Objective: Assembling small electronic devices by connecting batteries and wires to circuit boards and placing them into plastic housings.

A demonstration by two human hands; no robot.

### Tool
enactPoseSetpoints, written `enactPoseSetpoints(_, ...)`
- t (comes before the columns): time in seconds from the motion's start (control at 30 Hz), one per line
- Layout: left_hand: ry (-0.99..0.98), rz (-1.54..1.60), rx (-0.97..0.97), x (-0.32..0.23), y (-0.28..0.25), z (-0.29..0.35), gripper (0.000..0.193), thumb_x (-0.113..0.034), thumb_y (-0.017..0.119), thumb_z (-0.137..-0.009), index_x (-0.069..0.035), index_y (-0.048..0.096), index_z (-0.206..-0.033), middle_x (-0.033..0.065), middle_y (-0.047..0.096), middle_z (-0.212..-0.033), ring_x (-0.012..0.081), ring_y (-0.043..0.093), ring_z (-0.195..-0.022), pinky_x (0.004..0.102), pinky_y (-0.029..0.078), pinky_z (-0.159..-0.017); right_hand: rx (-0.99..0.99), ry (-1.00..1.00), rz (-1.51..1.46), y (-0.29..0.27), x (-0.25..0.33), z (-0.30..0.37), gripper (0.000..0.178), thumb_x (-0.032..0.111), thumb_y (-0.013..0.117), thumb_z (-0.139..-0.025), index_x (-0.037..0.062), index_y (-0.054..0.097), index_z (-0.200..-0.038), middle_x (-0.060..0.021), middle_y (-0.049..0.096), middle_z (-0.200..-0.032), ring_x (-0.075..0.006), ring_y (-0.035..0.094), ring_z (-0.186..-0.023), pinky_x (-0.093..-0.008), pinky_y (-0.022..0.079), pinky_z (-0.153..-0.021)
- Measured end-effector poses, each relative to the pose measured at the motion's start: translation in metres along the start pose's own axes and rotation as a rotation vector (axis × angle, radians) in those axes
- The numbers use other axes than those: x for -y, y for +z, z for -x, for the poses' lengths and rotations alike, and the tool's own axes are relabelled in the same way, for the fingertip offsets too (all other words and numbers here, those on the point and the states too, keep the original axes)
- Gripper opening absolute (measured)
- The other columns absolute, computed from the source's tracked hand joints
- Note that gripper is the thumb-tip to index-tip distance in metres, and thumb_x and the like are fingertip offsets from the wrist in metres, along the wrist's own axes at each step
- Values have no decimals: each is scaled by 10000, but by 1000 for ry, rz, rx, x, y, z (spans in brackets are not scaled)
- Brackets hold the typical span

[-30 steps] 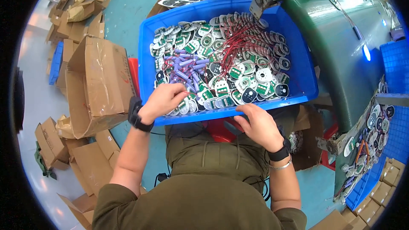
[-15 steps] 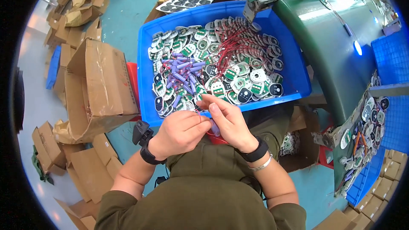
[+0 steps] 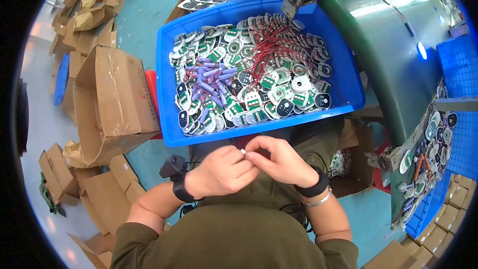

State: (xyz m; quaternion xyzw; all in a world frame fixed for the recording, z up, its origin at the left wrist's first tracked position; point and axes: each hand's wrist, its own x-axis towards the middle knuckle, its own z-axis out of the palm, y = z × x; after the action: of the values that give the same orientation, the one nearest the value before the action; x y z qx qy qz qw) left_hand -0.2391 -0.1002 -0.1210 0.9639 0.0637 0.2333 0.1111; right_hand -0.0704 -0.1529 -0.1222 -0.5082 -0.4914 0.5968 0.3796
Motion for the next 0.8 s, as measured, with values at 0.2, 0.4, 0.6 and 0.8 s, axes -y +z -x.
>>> enactPoseSetpoints(0.2, 3, 320, 5, 6, 1, 0, 326, -80, 534, -695, -62, 594, -1015, 24, 549, -733, 157, 514, -651, 267, 423, -563, -117, -33, -472, -8, -21, 14, 77, 68, 429, -904, 5, 465, -931, -88, 587, -884, -143, 559, -849, -276, 459, -742)
enactPoseSetpoints(0.4, -509, 204, -108, 95, 21, -26, 192, -134, 562, -775, -24, 585, -930, 117, 599, -818, 284, 575, -726, 371, 468, -611, -357, -59, -457, -39, -18, 13, 74, 75, 506, -865, 1, 504, -873, -40, 556, -739, -89, 522, -689, -230, 433, -662)
enactPoseSetpoints(0.6, -558, 60, 346, 148, 110, -67, 179, -182, 547, -780, -25, 575, -862, 149, 578, -774, 324, 580, -734, 412, 477, -625, -600, -74, -334, -53, -11, 5, 64, 29, 546, -833, -12, 550, -881, -12, 555, -718, -68, 519, -602, -194, 429, -566)
enactPoseSetpoints(0.8, -721, 18, 441, 152, 148, -55, 413, -354, 619, -745, -3, 540, -948, 175, 540, -928, 328, 572, -837, 411, 478, -683, -585, 16, -157, -61, -29, 17, 85, 61, 570, -819, -9, 571, -867, -12, 561, -707, -64, 515, -603, -193, 427, -526)
